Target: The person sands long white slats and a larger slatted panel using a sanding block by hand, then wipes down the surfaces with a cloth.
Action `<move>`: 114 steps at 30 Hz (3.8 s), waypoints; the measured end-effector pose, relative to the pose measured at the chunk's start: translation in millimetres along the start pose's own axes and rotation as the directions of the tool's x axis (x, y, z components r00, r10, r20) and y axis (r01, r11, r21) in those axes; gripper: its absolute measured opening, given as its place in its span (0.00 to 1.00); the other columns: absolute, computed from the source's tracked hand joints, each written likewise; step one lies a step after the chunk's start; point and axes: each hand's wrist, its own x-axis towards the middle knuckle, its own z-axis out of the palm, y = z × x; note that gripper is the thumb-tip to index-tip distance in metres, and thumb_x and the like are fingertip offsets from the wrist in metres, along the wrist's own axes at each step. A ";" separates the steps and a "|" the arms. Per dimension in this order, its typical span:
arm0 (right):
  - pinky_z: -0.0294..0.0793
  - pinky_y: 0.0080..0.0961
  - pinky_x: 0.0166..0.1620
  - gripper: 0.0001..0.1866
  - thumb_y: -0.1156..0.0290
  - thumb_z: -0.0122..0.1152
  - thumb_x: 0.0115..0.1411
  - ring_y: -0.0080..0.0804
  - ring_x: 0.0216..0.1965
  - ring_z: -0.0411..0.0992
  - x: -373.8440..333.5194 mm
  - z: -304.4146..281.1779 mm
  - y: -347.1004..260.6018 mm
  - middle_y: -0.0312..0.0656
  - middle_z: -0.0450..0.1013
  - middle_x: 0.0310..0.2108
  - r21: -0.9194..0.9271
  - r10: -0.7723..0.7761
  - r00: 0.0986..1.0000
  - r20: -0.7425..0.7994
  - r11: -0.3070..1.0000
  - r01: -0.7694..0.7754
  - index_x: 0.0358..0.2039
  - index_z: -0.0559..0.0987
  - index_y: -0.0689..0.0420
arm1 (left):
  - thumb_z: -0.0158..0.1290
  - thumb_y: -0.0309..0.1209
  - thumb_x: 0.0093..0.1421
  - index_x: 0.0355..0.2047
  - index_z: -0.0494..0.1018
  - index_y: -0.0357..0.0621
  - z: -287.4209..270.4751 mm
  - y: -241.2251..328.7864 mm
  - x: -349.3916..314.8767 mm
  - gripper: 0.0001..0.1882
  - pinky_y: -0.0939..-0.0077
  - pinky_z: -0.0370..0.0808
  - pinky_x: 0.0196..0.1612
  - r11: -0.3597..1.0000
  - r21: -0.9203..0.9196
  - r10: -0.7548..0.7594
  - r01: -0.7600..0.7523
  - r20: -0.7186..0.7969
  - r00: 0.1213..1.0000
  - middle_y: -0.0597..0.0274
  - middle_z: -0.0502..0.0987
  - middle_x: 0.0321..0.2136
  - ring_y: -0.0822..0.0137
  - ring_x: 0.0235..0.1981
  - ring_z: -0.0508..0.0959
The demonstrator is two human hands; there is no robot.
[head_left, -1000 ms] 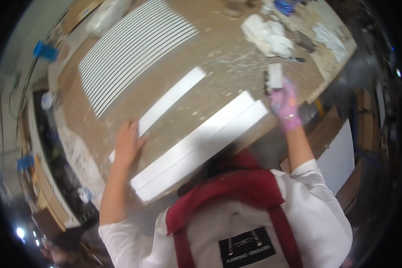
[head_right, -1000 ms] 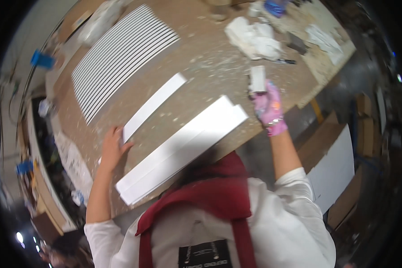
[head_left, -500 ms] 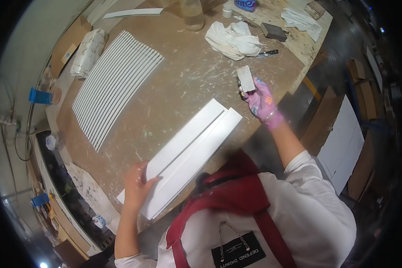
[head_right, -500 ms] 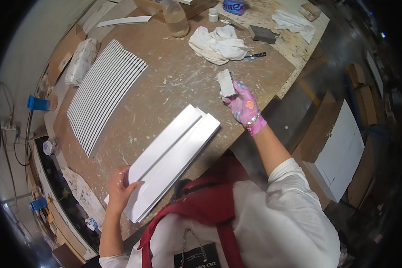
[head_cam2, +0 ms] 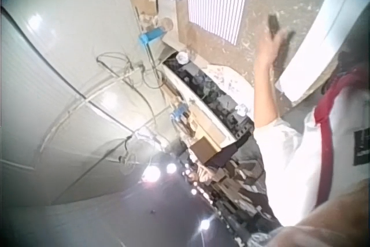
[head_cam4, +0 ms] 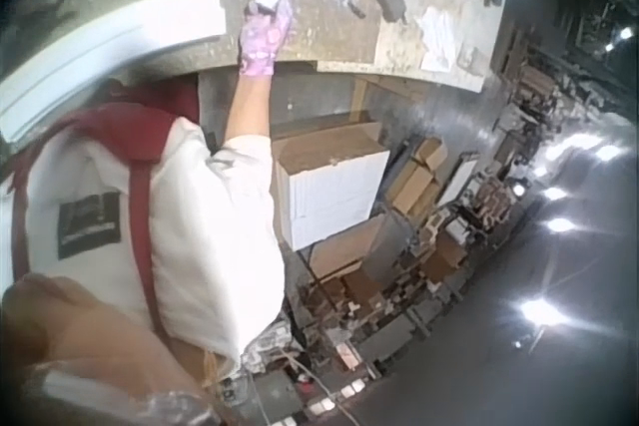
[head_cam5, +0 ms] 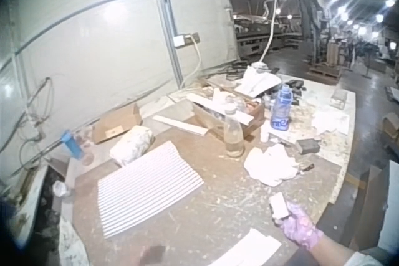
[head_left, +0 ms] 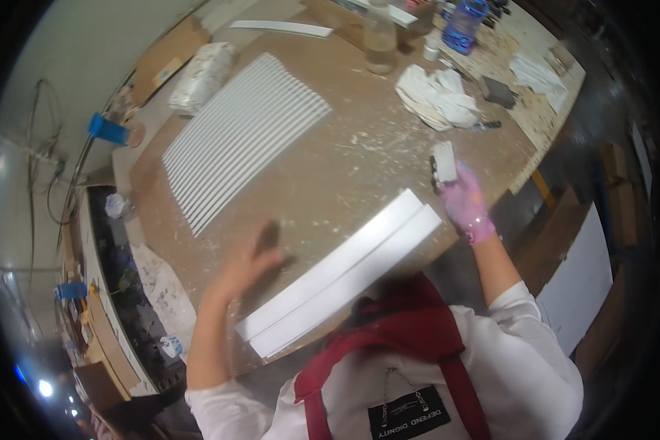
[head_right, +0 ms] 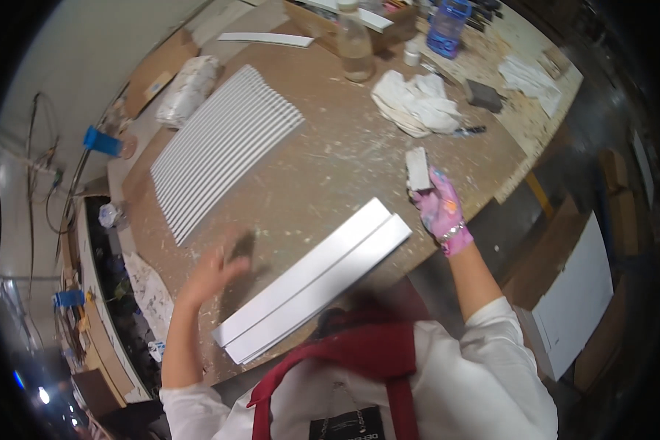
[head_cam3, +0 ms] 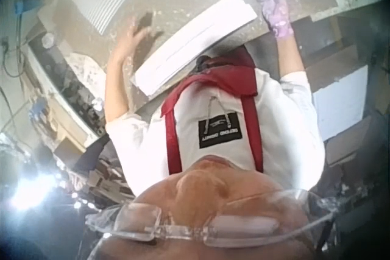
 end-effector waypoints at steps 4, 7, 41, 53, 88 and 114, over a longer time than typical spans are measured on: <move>0.74 0.23 0.35 0.18 0.64 0.55 0.62 0.28 0.40 0.73 13.5 35.6 8.3 0.40 0.73 0.43 -0.176 0.048 0.998 -0.042 0.983 -0.055 0.51 0.71 0.57 | 0.57 0.45 0.56 0.62 0.56 0.36 -6.2 -61.2 82.0 0.40 0.54 0.56 0.62 0.795 0.580 0.236 0.176 -0.563 0.792 0.45 0.57 0.63 0.42 0.62 0.58; 0.74 0.22 0.37 0.20 0.64 0.56 0.62 0.25 0.41 0.72 23.4 54.7 7.5 0.37 0.72 0.44 -0.437 -0.057 0.998 -0.036 0.899 0.036 0.53 0.71 0.57 | 0.57 0.46 0.55 0.61 0.57 0.39 20.3 -63.4 95.0 0.39 0.52 0.55 0.62 0.768 0.582 0.177 0.267 -0.594 0.785 0.45 0.57 0.63 0.43 0.63 0.57; 0.72 0.36 0.48 0.18 0.59 0.53 0.60 0.45 0.43 0.72 74.8 270.1 119.5 0.48 0.72 0.41 -0.304 0.417 0.256 0.872 0.053 0.951 0.46 0.74 0.57 | 0.56 0.35 0.52 0.46 0.71 0.42 77.3 -55.2 82.1 0.20 0.57 0.68 0.47 0.825 0.560 0.192 0.071 -0.397 0.898 0.53 0.70 0.44 0.53 0.46 0.70; 0.76 0.36 0.35 0.11 0.66 0.59 0.50 0.39 0.40 0.75 19.6 386.6 335.9 0.42 0.75 0.37 0.333 0.918 -0.001 0.396 -0.143 0.932 0.36 0.80 0.48 | 0.39 0.33 0.68 0.57 0.58 0.42 108.2 -84.0 95.1 0.19 0.66 0.60 0.60 0.597 -0.639 0.074 -0.485 -0.558 0.827 0.53 0.65 0.54 0.60 0.56 0.65; 0.77 0.35 0.37 0.16 0.64 0.62 0.49 0.43 0.38 0.75 43.7 348.6 335.2 0.41 0.75 0.36 -0.077 0.898 -0.124 0.421 0.172 0.982 0.40 0.78 0.50 | 0.42 0.37 0.67 0.48 0.65 0.42 35.4 -36.8 71.9 0.15 0.58 0.65 0.53 0.995 0.100 0.053 -0.026 -0.281 0.958 0.56 0.70 0.46 0.63 0.50 0.70; 0.72 0.26 0.47 0.22 0.66 0.54 0.59 0.30 0.44 0.71 137.9 83.1 13.9 0.44 0.73 0.45 -0.929 0.142 0.930 0.339 0.207 0.307 0.54 0.71 0.60 | 0.61 0.37 0.49 0.44 0.74 0.44 53.6 -69.2 73.7 0.22 0.60 0.69 0.47 0.928 0.373 0.212 0.001 -0.529 0.822 0.55 0.73 0.43 0.50 0.45 0.71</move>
